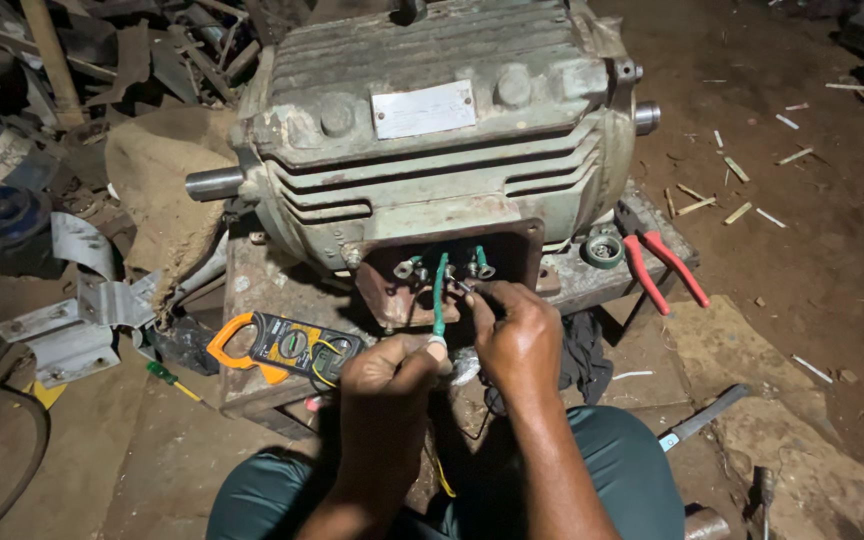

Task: The person connects green wires to terminals inside an electric motor's junction box. They use a multimeter to test connections and then secure the wires with pliers.

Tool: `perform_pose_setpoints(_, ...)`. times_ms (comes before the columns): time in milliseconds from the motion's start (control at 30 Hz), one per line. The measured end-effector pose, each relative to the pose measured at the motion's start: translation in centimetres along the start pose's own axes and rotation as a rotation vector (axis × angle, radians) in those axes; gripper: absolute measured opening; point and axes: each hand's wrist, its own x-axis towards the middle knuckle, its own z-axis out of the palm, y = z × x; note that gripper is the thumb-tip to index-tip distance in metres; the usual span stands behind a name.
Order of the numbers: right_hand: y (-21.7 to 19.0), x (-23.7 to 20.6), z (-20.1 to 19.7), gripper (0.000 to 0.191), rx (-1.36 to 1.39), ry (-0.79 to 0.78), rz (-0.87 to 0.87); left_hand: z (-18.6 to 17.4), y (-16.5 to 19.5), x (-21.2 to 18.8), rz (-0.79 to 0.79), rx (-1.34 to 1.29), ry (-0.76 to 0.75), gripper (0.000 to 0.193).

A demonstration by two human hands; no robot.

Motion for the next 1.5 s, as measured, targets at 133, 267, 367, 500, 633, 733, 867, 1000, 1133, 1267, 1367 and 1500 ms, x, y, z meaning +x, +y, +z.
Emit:
perform_pose_setpoints(133, -0.1, 0.0, -0.1, 0.016, -0.002, 0.027, -0.033, 0.1, 0.0, 0.1, -0.061, -0.064, 0.003, 0.023)
perform_pose_setpoints(267, 0.0, -0.1, 0.1, 0.015, -0.005, 0.039, -0.043, 0.1, -0.5, 0.1, -0.094, -0.129, -0.012, 0.023)
perform_pose_setpoints(367, 0.1, 0.0, 0.2, 0.015, -0.001, 0.048, -0.044, 0.4, -1.2, 0.1, -0.183, -0.324, -0.030, 0.021)
perform_pose_setpoints(500, 0.2, 0.1, 0.2, 0.014, -0.001, 0.062, -0.048, 0.6, -2.5, 0.2, -0.135, -0.392, -0.044, 0.014)
perform_pose_setpoints(633, 0.3, 0.0, 0.2, 0.015, 0.020, 0.041, -0.059, -0.3, -3.5, 0.7, -0.049, -0.348, -0.068, 0.019)
perform_pose_setpoints(733, 0.4, 0.2, -0.3, 0.018, -0.018, -0.012, -0.031, -1.6, -3.8, 0.4, 0.194, 0.256, 0.127, 0.021)
perform_pose_setpoints(867, 0.7, 1.2, -3.4, 0.031, -0.038, -0.284, 0.019, -2.4, -3.8, 0.6, 0.190, 0.221, 0.119, 0.020)
perform_pose_setpoints(1000, 0.3, 1.5, -6.4, 0.050, 0.217, -0.257, -0.159, -2.2, -3.4, 1.5, -0.022, 0.191, 0.060, 0.027)
perform_pose_setpoints(1133, -0.9, 1.1, -5.6, 0.057, 0.263, -0.152, -0.308, -0.7, -3.4, 3.1, 0.160, 0.078, -0.002, 0.051)
perform_pose_setpoints(1267, -0.9, 0.9, -4.5, 0.044, 0.233, -0.131, -0.254, -0.1, -4.0, 4.9, 0.135, 0.201, -0.014, 0.054)
perform_pose_setpoints(1367, -0.6, 0.4, -3.1, 0.040, 0.261, -0.073, -0.267, 0.0, -4.4, 5.8, 0.231, 0.041, 0.006, 0.051)
perform_pose_setpoints(1500, -0.8, -0.3, 1.0, 0.051, 0.381, -0.056, -0.282, 0.3, -4.4, 6.3, 0.116, -0.120, -0.033, 0.051)
